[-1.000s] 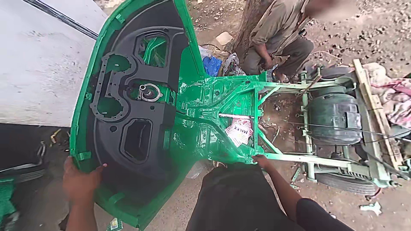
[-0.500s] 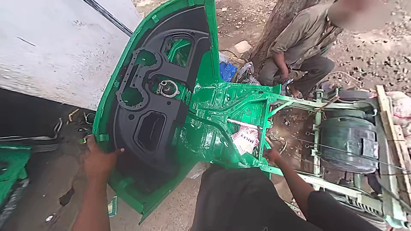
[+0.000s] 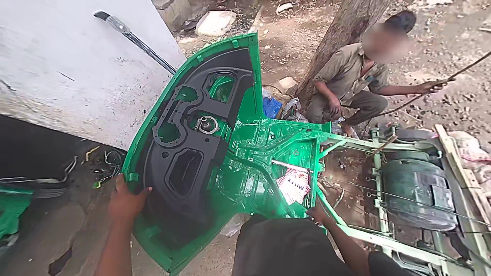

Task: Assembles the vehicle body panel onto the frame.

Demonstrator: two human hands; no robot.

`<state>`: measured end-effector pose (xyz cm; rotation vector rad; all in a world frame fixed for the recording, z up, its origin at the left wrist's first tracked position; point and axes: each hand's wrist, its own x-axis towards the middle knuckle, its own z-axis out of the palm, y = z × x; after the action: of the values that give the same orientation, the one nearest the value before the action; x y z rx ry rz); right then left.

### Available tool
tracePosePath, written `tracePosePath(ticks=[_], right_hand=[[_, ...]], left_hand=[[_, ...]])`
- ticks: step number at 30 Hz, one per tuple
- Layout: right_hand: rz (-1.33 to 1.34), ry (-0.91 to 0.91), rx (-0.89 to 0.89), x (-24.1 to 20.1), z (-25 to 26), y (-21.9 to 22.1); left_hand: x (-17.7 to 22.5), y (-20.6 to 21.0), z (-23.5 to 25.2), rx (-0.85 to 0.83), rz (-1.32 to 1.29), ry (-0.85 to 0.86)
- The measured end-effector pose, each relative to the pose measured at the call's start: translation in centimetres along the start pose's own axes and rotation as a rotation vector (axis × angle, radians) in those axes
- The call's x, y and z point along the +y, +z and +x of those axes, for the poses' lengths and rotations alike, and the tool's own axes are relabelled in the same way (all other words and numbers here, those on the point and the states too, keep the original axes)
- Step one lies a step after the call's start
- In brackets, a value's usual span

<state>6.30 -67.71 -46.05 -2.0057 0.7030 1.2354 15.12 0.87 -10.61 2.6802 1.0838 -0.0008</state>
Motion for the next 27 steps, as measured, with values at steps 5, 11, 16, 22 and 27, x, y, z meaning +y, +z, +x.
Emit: tracePosePath(ticks=[5,11,16,22,27], right_hand=[[0.264,0.037,0.080,-1.0,-0.7,-2.8],[0.278,0.027,0.083,-0.8,-1.2,-2.5],[0.098,-0.004,0.058,0.4,-0.8,-0.5],[-0.064,-0.075,0.038,-0.4,-0.9,-0.6],[0.028,-0.018,0.006,-2.0,-0.8,-1.9]], left_hand=[[0.3,0.0,0.1,-0.007,0.001,0.002],[0.1,-0.3,0.0,-0.021,0.019,-0.031],[0.3,-0.2,-0.1,-0.016,0.018,-0.023],[-0.3,0.0,0.3,-0.009,0.049,0.003],[-0.3,-0.1,0.4,-0.007,0.027,-0.004]])
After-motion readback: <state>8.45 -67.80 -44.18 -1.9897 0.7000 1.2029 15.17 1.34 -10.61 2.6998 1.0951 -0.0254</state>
